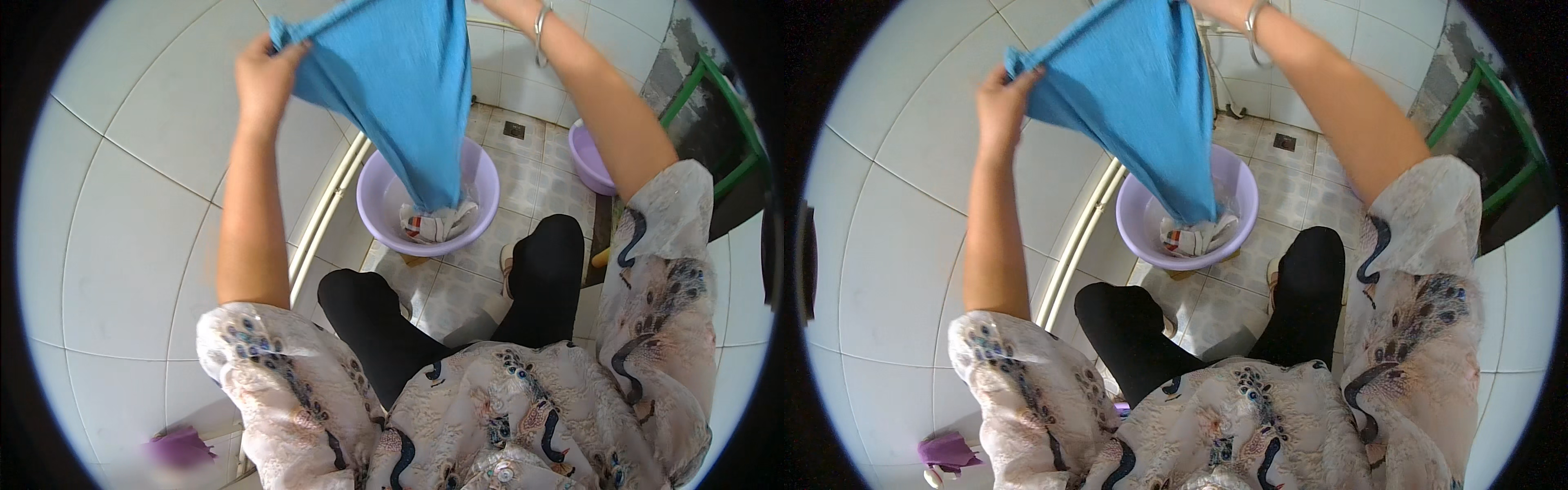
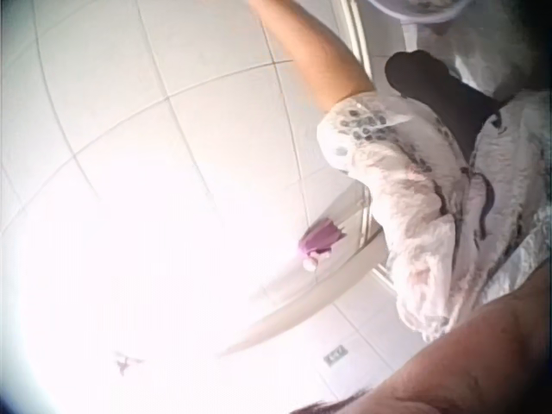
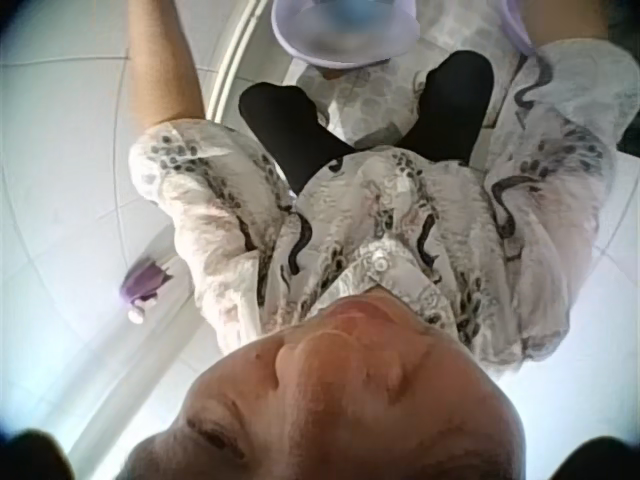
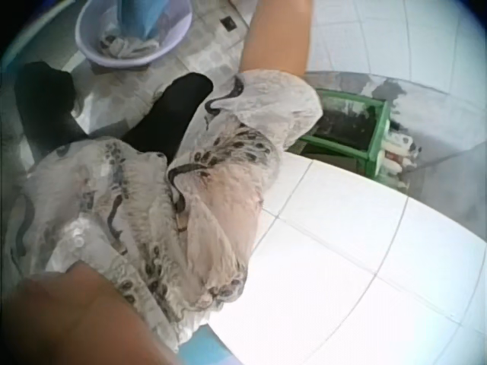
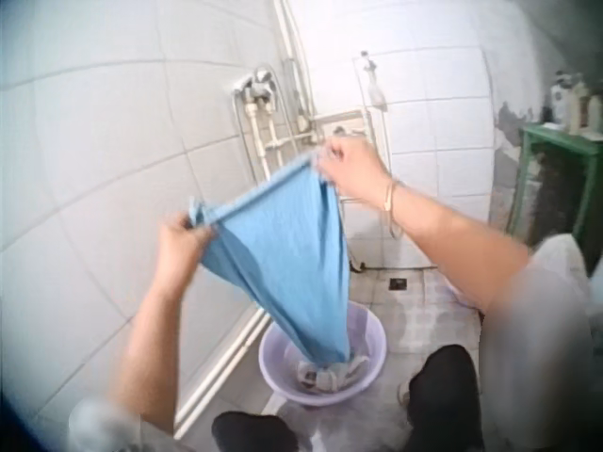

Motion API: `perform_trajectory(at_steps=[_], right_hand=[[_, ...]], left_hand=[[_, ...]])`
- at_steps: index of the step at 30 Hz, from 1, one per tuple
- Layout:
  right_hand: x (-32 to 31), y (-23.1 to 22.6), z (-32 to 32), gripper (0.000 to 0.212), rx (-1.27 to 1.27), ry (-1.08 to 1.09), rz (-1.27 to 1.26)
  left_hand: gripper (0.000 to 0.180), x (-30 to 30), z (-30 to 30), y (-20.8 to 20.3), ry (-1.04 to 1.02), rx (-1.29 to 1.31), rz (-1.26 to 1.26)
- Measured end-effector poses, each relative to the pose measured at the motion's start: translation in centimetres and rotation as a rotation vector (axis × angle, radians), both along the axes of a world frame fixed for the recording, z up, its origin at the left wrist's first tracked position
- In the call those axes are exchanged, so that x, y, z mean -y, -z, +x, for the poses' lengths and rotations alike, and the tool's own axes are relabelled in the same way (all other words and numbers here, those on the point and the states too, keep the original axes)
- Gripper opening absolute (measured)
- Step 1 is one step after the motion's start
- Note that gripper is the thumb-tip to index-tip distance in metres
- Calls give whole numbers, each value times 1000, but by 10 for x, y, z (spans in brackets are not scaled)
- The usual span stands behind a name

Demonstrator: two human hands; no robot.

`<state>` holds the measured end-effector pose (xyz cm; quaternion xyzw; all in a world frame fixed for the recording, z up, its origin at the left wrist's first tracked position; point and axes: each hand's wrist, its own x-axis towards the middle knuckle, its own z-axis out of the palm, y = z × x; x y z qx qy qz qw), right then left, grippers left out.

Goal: The person washes clothes by hand in a purple basin filled with water. They scrub and rinse a blue cloth and a white cloth, wringing out excess water and placing the items on a nearby wall hook.

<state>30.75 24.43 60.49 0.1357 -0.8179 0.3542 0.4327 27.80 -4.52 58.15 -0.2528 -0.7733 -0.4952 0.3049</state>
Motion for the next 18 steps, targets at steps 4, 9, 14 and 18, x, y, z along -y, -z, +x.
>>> perform_trajectory(at_steps=[4,9,14,18], right_hand=[[-3,83,-10,29,85,-3,160],[-12,161,10,26,340,33,345],[-14,216,2,29,727,-182,-193],[-2,234,-11,29,889,-63,-479]], left_hand=[[18,1,4,87,97,299,85],[21,-6,11,157,187,623,77],[26,-25,15,175,236,871,301],[17,-42,13,170,139,865,336]])
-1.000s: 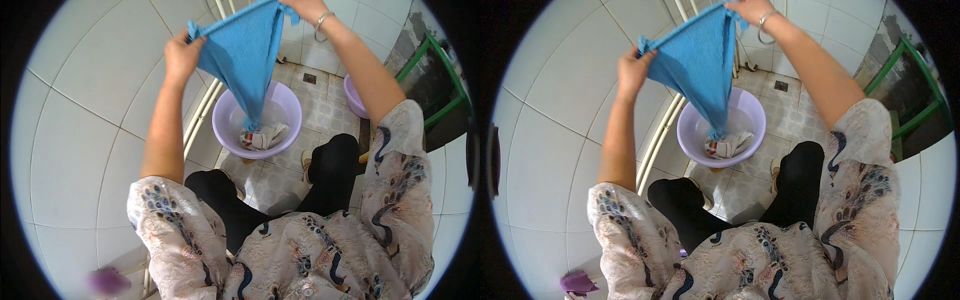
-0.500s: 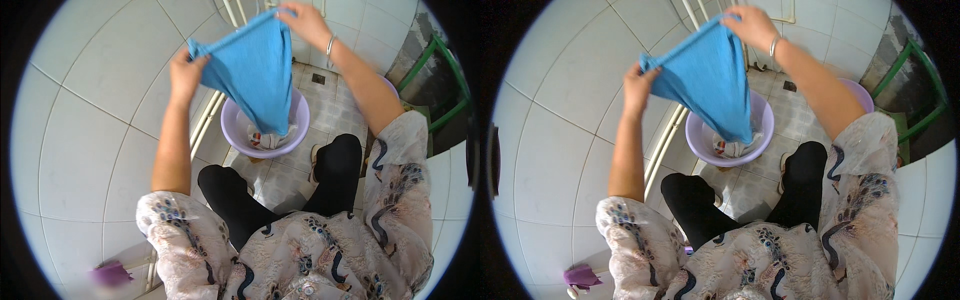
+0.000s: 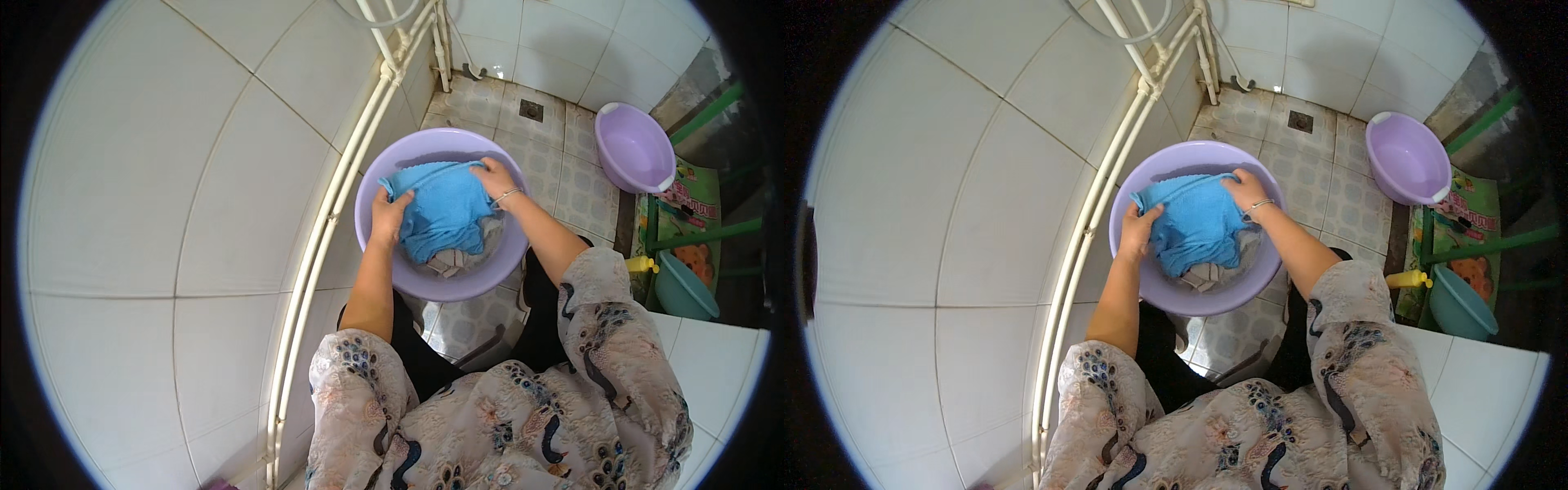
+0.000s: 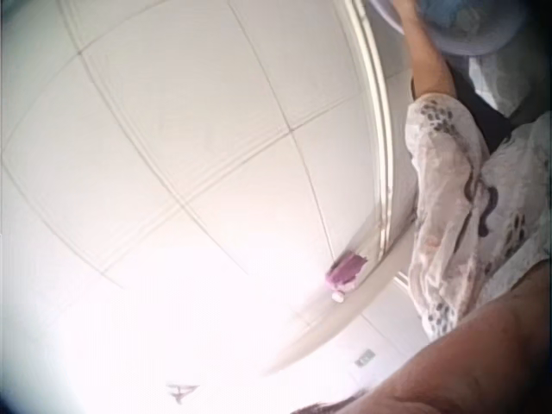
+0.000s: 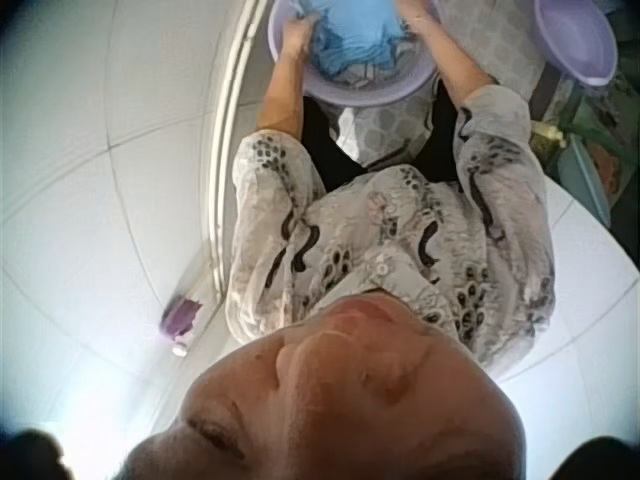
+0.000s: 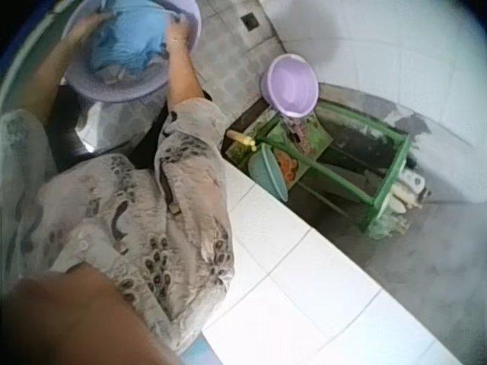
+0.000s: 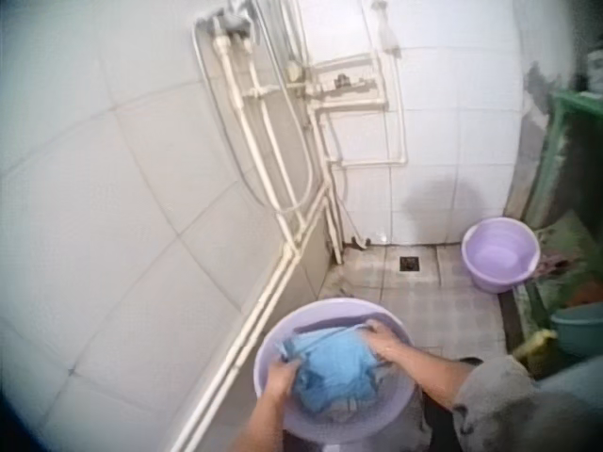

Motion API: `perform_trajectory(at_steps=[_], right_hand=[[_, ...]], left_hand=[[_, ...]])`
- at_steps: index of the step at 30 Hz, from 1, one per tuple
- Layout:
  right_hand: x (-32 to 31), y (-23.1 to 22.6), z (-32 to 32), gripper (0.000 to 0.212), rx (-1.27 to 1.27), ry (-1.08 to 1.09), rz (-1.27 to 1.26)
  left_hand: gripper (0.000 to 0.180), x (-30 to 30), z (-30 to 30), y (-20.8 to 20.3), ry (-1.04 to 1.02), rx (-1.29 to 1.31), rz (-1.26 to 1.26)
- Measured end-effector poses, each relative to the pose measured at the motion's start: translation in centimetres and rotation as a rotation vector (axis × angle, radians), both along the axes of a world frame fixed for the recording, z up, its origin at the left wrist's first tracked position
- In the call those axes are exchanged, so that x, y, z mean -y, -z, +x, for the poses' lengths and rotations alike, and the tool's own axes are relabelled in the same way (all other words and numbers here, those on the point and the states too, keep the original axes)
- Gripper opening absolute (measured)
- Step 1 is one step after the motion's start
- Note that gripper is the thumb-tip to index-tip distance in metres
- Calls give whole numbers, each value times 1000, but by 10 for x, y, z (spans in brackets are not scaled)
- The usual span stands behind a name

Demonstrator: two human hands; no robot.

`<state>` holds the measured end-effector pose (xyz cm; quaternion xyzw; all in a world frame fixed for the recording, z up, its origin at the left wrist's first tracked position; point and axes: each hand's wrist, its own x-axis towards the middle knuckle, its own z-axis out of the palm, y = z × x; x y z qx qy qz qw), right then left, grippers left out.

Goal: The person washes clothes by hand in a purple basin filled with water. They scrub and rinse a blue cloth and a white cloth, wringing out excess water and placing the items on a nearby wall hook.

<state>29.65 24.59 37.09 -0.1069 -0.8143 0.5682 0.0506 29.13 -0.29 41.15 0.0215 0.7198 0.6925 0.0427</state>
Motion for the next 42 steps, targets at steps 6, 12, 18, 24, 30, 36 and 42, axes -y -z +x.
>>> perform_trajectory(at_steps=[6,12,18,24,30,36,42], right_hand=[[27,15,0,28,130,-195,391],[39,2,-3,29,628,-793,887],[64,-56,23,30,702,-1062,1022],[35,-13,29,25,330,-1023,1034],[21,-38,-9,31,117,-315,293],[32,26,-24,45,-13,225,4],[38,49,-26,52,318,191,43]], left_hand=[[18,7,2,32,119,-103,-924],[31,-22,9,16,351,440,-622],[38,-18,23,3,788,170,-993],[33,-31,28,13,648,71,-1094],[26,-6,-5,7,-72,166,-240],[29,-24,-18,16,-336,279,318],[47,-29,-26,63,-396,665,164]])
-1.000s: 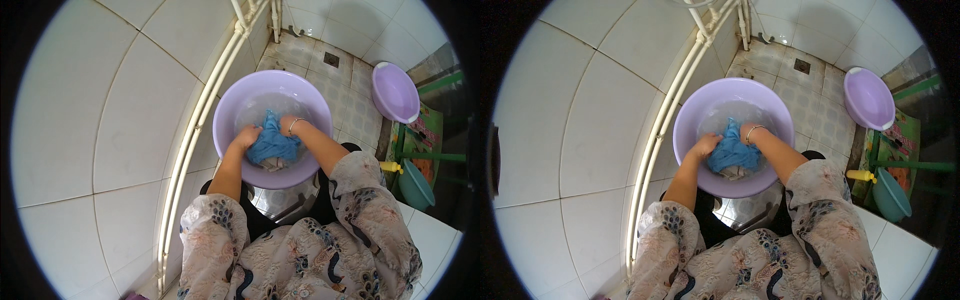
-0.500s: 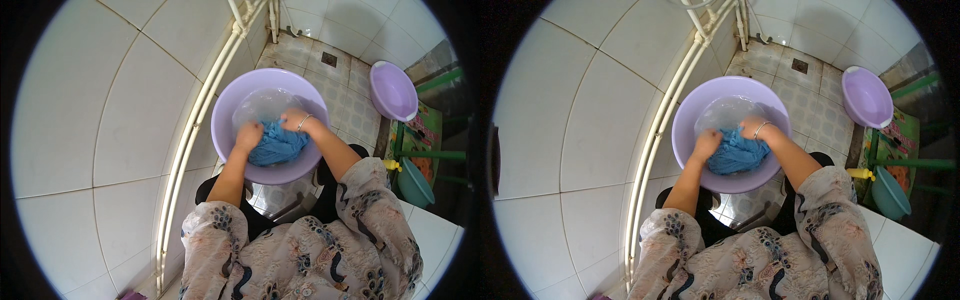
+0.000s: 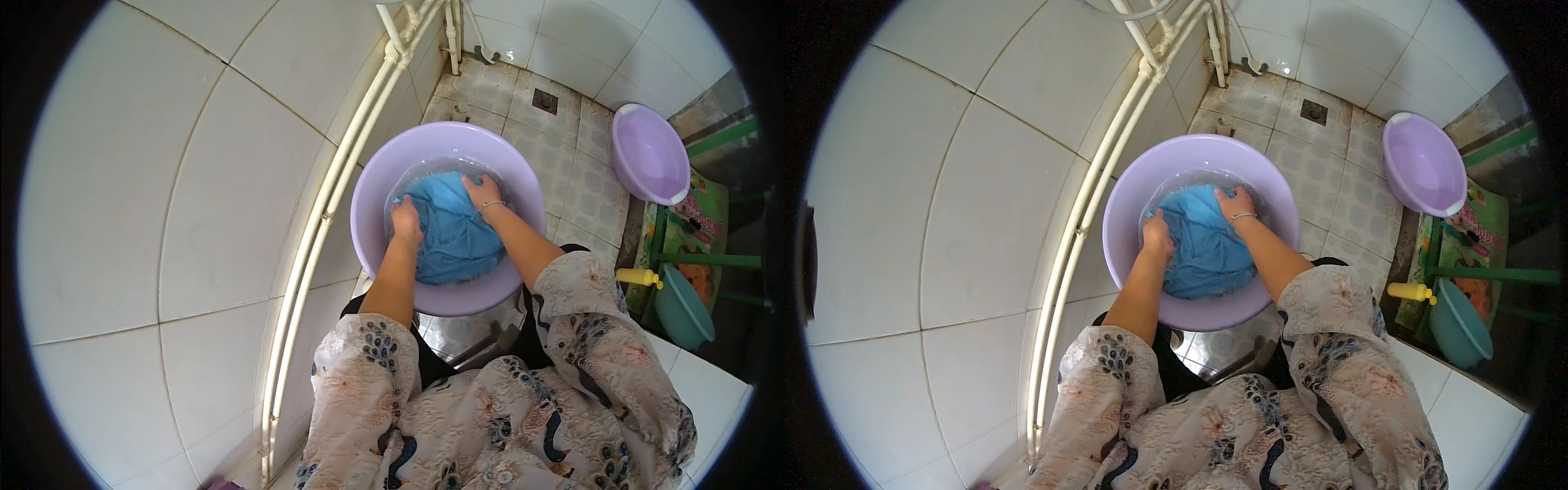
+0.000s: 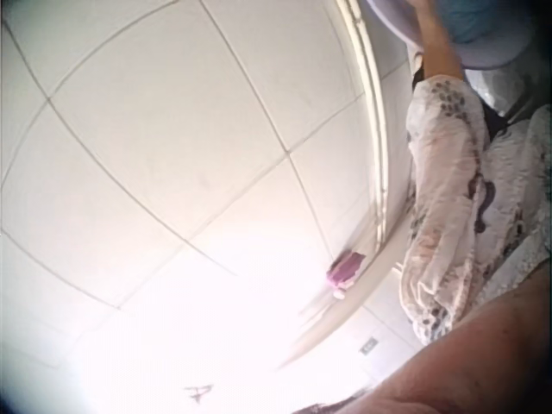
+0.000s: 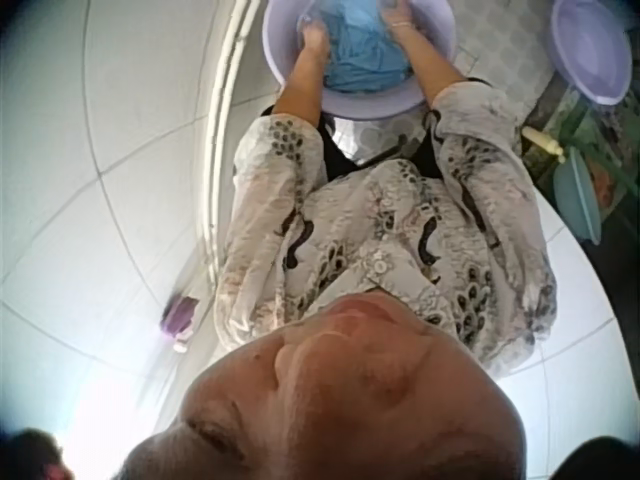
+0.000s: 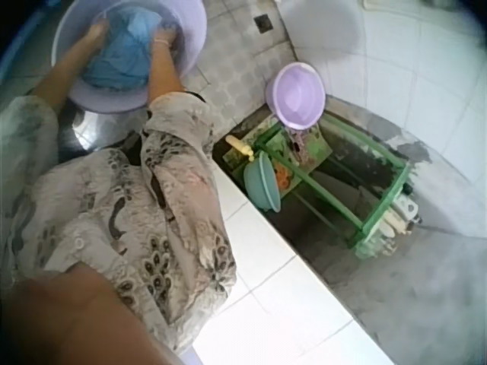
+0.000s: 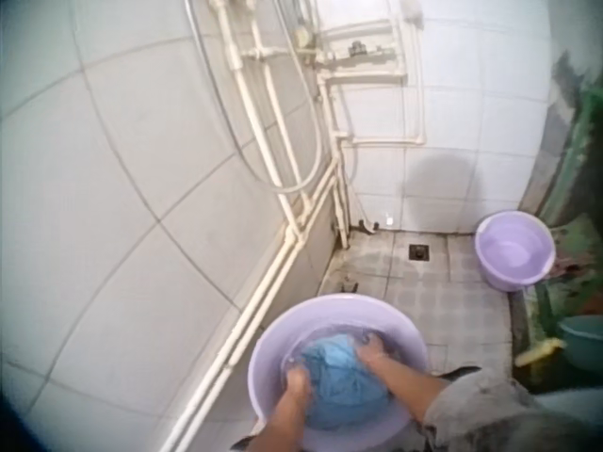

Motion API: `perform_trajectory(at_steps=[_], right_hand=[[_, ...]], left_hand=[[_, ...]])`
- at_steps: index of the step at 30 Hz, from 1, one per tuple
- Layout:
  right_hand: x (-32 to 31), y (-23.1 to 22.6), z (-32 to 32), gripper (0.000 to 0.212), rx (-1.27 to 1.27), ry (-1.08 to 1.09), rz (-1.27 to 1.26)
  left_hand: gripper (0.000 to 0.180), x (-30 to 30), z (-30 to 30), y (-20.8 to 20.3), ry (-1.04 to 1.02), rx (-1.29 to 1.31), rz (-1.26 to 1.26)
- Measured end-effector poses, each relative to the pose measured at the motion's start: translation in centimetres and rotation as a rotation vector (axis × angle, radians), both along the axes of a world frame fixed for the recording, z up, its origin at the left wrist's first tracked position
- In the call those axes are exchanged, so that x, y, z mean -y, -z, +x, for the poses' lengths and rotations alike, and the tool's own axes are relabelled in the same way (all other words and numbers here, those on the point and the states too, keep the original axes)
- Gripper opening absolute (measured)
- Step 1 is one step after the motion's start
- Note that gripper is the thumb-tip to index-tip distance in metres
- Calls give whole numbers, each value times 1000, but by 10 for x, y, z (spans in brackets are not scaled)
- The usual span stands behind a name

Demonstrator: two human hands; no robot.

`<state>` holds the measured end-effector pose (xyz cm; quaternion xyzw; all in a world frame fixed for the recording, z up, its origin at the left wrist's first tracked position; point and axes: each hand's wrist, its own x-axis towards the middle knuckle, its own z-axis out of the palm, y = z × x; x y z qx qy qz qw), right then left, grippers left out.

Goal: The person washes clothes by hand in a purple basin filled with water. They scrub and rinse a blue cloth and a white cloth, wringing out excess water and placing the items on a nearby wall hook.

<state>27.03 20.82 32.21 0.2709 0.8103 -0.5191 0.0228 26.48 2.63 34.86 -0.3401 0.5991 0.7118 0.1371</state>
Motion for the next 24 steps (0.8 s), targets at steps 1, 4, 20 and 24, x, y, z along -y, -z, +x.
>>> perform_trajectory(at_steps=[1,4,20,24], right_hand=[[2,-5,1,53,47,-74,30],[13,-31,2,51,143,-403,240],[21,-94,8,73,295,64,-568],[16,-42,3,73,230,-384,-213]], left_hand=[[44,1,-3,5,-30,-12,76],[38,20,-20,42,-43,16,218],[25,23,-25,-13,-4,-119,374],[26,13,-18,-26,228,-55,-25]])
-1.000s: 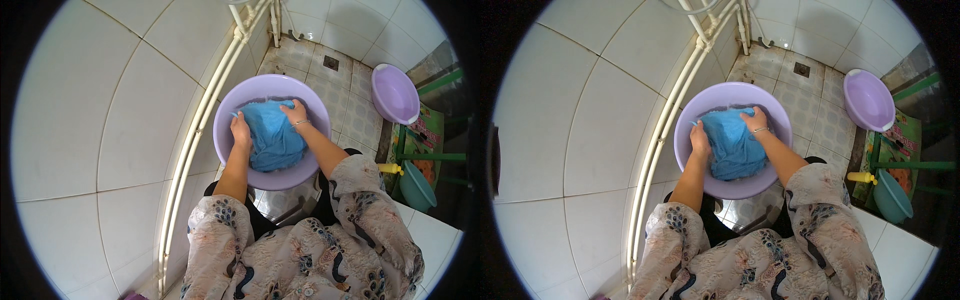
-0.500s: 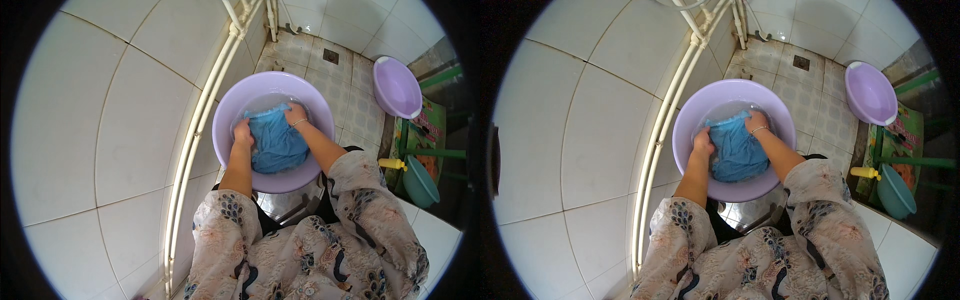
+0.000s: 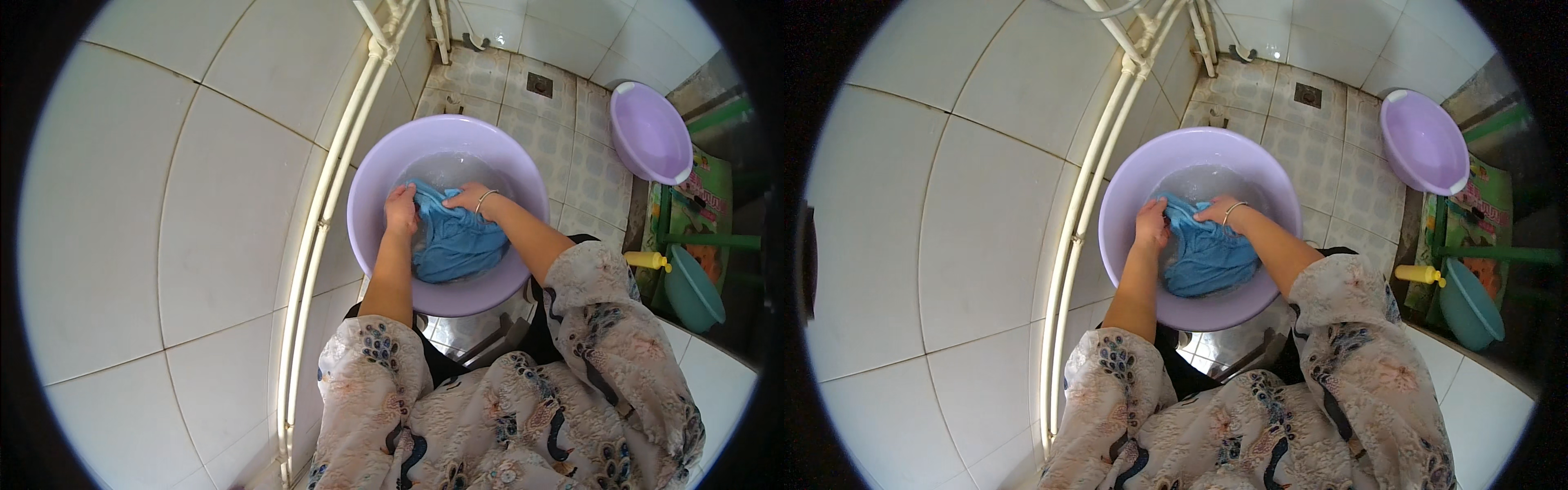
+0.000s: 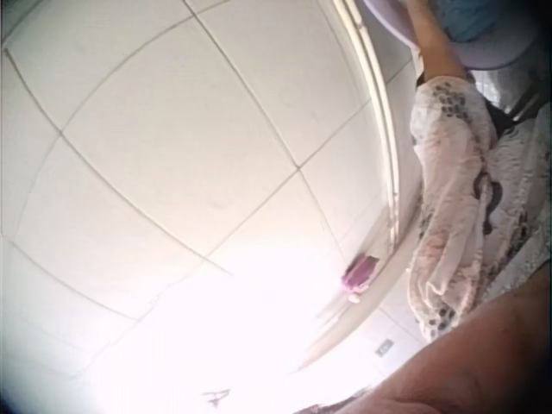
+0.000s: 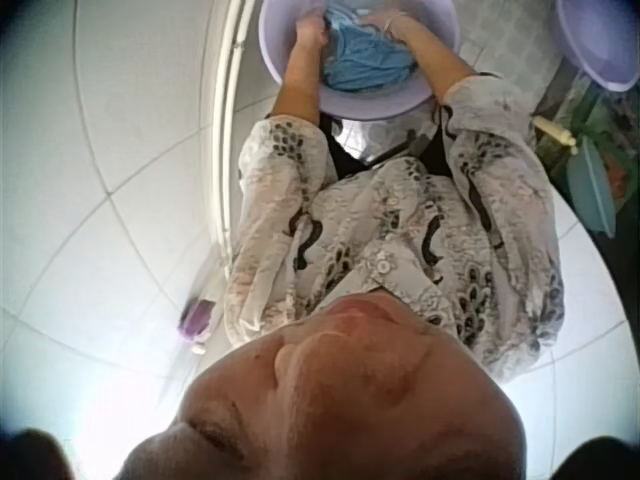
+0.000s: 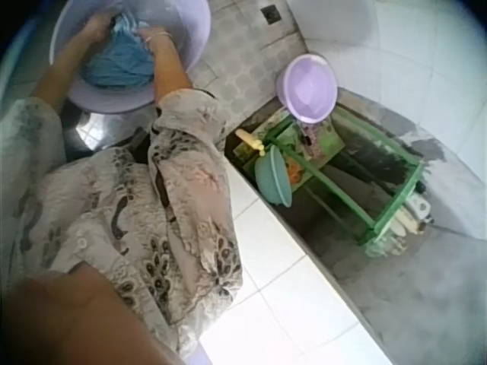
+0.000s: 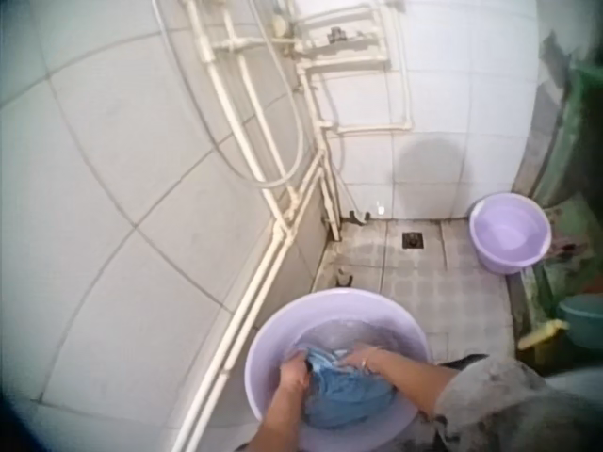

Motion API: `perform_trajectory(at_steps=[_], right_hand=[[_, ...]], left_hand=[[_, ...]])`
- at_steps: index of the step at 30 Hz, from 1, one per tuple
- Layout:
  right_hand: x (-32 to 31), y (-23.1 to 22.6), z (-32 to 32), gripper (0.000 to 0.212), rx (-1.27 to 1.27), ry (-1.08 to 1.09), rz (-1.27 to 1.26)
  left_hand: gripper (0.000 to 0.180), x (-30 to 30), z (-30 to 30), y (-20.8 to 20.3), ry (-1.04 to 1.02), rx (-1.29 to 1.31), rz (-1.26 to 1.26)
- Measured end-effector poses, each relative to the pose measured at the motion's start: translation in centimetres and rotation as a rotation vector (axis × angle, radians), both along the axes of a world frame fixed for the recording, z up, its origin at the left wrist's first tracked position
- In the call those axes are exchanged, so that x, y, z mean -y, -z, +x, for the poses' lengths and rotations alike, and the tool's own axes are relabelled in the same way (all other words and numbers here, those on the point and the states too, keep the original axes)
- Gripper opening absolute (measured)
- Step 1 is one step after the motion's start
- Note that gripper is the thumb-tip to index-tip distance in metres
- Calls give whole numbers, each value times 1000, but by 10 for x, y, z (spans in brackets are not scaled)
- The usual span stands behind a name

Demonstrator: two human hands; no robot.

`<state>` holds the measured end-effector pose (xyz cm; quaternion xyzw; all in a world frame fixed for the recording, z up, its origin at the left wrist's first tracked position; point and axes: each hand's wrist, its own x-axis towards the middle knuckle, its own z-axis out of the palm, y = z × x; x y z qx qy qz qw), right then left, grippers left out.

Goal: The person washes clothes by hand in a purple basin filled with water. They scrub and rinse a blue cloth and a white cloth, wringing out excess water and placing the items on a nearby wall hook.

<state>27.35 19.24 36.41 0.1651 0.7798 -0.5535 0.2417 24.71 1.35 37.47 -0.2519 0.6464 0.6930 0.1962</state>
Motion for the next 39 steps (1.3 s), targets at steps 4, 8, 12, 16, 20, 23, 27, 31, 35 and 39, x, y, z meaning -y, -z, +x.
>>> perform_trajectory(at_steps=[4,8,12,16,20,23,27,31,35,39], right_hand=[[5,6,-9,52,-270,205,-47],[17,5,-9,34,-379,377,-79],[56,-63,27,38,-766,272,-106],[39,-41,14,32,-764,309,202],[32,-35,8,28,-690,213,369],[65,-78,34,30,-809,36,271],[33,-37,5,30,-557,57,399],[24,9,-18,38,-549,408,224],[19,24,-17,43,-363,78,273],[13,34,-18,44,-284,144,302]], left_hand=[[26,4,-4,30,-102,-207,42],[23,-4,-4,18,120,-303,-172],[24,-23,12,-5,-22,-360,100],[27,-64,39,-5,-202,-389,343],[29,-66,37,-9,-101,-354,168],[25,-25,17,19,-139,-284,585],[24,-47,30,-6,-26,-404,162],[18,-31,19,-26,-119,-266,-75],[12,-1,2,19,-8,-204,-188],[10,-4,1,38,72,-151,-245]])
